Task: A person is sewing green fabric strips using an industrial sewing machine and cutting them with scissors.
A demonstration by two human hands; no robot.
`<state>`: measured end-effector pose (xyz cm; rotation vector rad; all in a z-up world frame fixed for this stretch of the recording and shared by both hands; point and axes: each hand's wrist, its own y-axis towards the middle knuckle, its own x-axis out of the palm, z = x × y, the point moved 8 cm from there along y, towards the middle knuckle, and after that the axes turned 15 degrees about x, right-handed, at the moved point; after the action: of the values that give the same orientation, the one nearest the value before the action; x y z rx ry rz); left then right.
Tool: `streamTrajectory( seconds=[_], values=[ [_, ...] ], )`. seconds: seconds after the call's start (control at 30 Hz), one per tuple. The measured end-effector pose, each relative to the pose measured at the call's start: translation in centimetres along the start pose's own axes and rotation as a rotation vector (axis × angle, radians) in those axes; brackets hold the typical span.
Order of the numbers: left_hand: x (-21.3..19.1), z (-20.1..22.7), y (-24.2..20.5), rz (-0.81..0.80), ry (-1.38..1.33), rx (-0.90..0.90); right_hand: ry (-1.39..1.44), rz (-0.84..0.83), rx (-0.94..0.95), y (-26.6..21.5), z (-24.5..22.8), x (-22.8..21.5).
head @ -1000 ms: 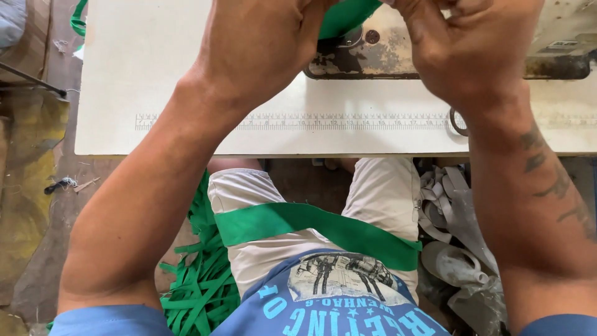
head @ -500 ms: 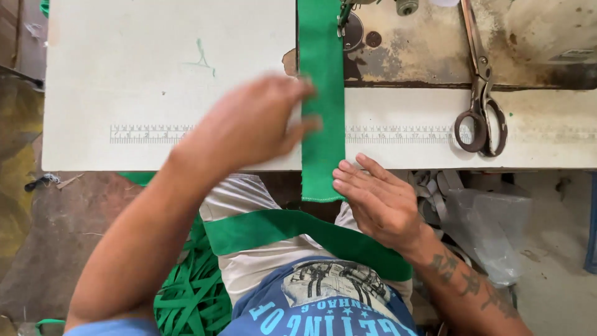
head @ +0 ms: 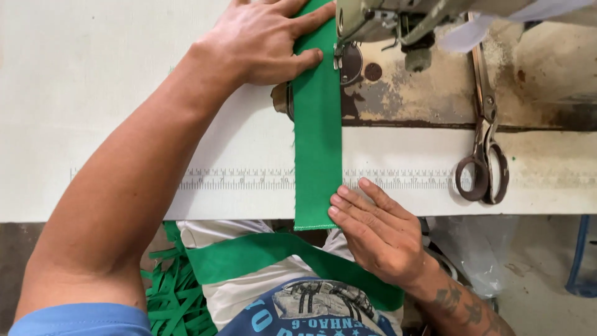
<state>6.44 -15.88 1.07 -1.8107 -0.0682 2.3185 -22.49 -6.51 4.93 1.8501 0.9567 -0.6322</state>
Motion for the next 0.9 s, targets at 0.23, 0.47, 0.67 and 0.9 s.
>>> streamTrajectory(
  seconds=[0.23,0.47,0.67,0.9],
  values=[
    [-2.3,-2.9,2.4,0.056,0.003,-0.004,0.019,-0.046,0.022,3.1,2.9,0.7],
    [-3.1,-5.8,4.7,0.100,-0.087,-0.007,0.022,-0.077,0.014,6.0,4.5,1.2],
    [-1.4,-8.1,6.6,0.253,0.053,-0.036,0.023,-0.092,0.083,6.1,5.4,1.8],
    [-0.7,3.5,-1.9,0.292,-0.071,0.208,-0.198,-0.174,0.161,3.5,4.6,2.0]
  ],
)
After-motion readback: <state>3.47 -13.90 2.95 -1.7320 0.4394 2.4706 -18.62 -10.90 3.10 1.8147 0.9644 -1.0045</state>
